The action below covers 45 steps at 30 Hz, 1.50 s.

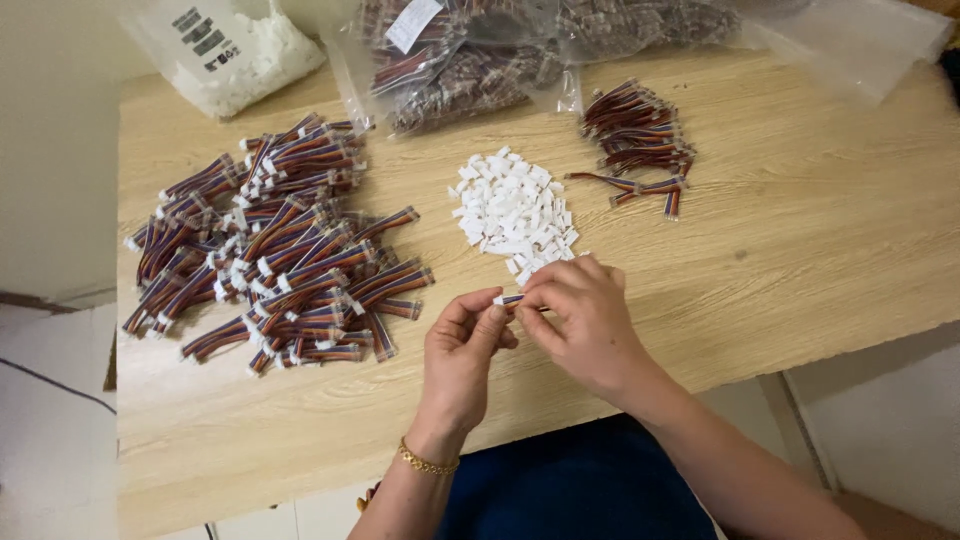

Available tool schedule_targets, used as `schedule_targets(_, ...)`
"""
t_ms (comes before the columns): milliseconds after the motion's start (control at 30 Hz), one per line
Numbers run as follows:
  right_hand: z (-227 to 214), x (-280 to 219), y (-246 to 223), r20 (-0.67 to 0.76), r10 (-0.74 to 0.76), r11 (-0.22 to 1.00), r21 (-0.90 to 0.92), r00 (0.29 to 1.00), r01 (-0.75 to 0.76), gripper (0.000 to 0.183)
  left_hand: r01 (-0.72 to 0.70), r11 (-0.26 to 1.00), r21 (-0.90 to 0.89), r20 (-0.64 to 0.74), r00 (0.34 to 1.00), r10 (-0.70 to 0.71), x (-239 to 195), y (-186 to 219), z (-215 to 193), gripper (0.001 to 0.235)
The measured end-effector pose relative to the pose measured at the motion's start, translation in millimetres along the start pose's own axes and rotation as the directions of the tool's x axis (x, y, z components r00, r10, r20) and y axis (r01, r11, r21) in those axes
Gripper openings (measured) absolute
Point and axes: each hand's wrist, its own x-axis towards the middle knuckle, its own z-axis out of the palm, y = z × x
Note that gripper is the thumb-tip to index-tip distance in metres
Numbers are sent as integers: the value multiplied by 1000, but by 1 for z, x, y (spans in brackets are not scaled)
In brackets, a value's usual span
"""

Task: Assembling multi-colored wire bundles into white plastic connector housings by hand

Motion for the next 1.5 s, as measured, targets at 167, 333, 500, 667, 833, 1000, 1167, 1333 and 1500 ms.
schedule_targets(167,-3,13,-3,-30,-22,999,33,999,23,15,-57,977,205,-55,996,69,12,39,-15,19)
schedule_targets(333,-34,29,45,-67,218,970,128,974,-208,28,-281,858,431,-213,892,400,42,87,-81,17)
schedule_targets(500,-31,28,157,-246,472,854,-110,846,-509,18,-212,357,910,-150,633,759,60,109,-145,15)
schedule_targets(667,-15,44,186,-90,509,770,-395,856,-500,34,-135,296,946,-142,648,748,61,107,-157,13)
schedule_targets(833,-19,60,170,48,642,707,-426,766,-565,41,-135,281,950,-127,655,745,63,105,-154,14)
schedule_targets(1000,-17,54,178,-40,583,766,-308,812,-564,26,-69,111,991,-40,649,760,51,118,-124,22)
schedule_targets(1167,-33,54,152,-243,258,938,-170,935,-303,19,-345,-71,936,263,550,793,47,120,-95,23)
schedule_targets(1333,-59,53,64,-332,-335,937,-211,882,277,18,-575,73,815,400,648,648,33,125,0,26)
schedule_targets(1500,-72,47,12,-298,-609,793,-231,735,564,13,-554,535,638,630,775,51,34,138,45,31)
